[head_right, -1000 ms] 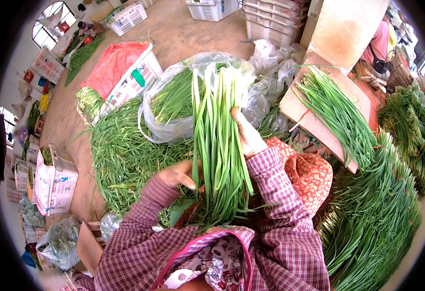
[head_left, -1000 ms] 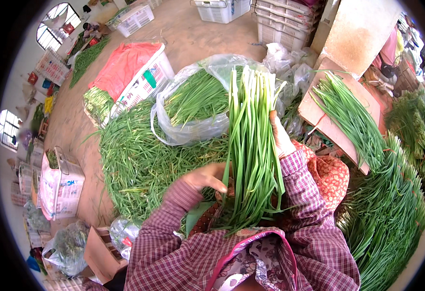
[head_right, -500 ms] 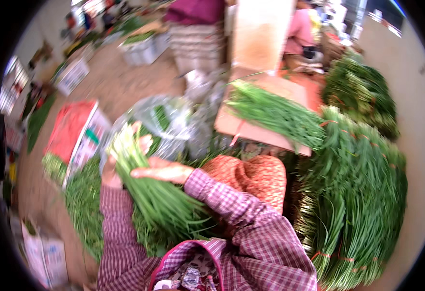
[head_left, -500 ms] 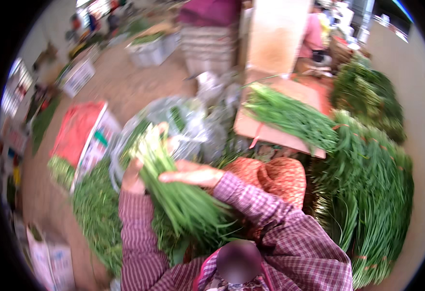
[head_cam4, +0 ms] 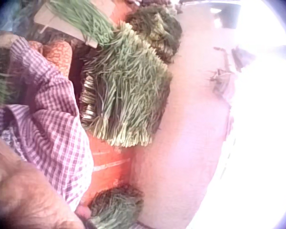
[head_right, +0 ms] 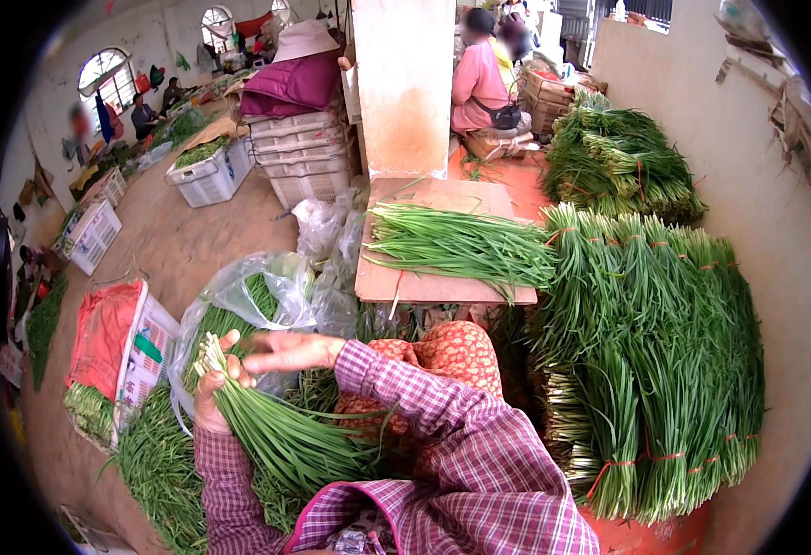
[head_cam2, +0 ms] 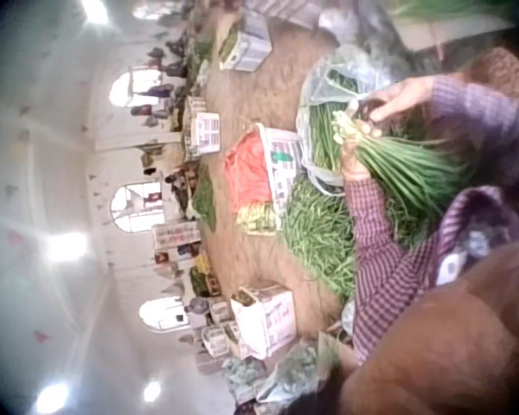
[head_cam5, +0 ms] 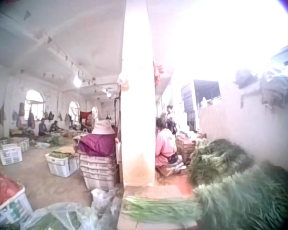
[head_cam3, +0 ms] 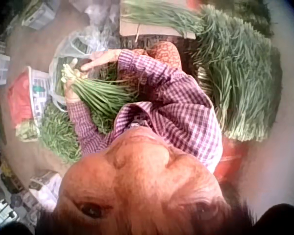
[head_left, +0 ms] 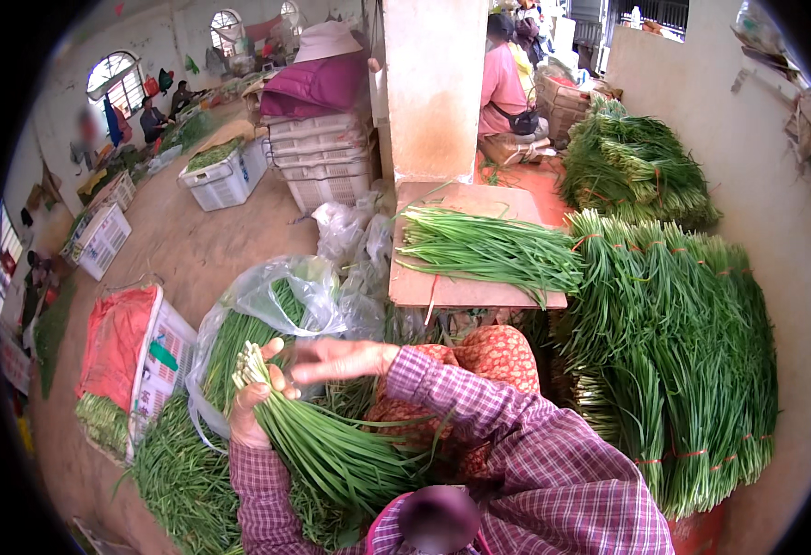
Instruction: The person sorts through green onions by hand, pulling them from a plastic bag, removing damaged leaves, and gathering them into bundles.
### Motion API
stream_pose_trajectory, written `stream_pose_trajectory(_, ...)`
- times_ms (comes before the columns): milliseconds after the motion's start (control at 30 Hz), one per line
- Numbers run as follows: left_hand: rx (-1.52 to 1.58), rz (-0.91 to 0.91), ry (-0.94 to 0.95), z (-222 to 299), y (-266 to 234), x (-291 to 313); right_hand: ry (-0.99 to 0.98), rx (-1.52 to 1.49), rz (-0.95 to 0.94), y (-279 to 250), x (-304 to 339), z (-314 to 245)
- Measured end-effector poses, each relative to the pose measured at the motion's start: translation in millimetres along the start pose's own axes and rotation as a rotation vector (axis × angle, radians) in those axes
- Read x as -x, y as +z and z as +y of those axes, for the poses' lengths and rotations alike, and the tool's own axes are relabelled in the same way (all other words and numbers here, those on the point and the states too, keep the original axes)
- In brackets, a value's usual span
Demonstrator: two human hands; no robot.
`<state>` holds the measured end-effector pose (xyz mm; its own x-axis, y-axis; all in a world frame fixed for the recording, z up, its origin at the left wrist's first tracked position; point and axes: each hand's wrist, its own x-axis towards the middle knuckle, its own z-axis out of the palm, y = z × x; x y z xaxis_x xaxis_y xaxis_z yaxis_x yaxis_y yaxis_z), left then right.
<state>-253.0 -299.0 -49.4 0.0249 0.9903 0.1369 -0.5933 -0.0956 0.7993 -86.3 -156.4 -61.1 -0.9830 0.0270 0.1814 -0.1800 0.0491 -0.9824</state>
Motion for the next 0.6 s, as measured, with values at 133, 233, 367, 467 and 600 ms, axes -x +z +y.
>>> stream_pose_trajectory(133,-0.02,0.094,-0.056,-8,-1,-3,-0.192,0.317,0.405,4,-23,-51)
stream_pose_trajectory(233,-0.004,0.051,-0.155,-13,-10,-11,-0.399,0.832,0.412,11,-49,-55)
stream_pose_trajectory(367,-0.076,0.004,-0.072,-12,-5,-1,-0.405,0.876,0.253,20,-44,-57)
stream_pose_trajectory(467,-0.082,0.004,-0.04,-17,-7,10,-0.477,0.826,0.292,28,-37,-52)
stream_pose_trajectory(600,-0.012,-0.075,0.03,-30,8,1,-0.542,0.935,0.257,37,-41,-41)
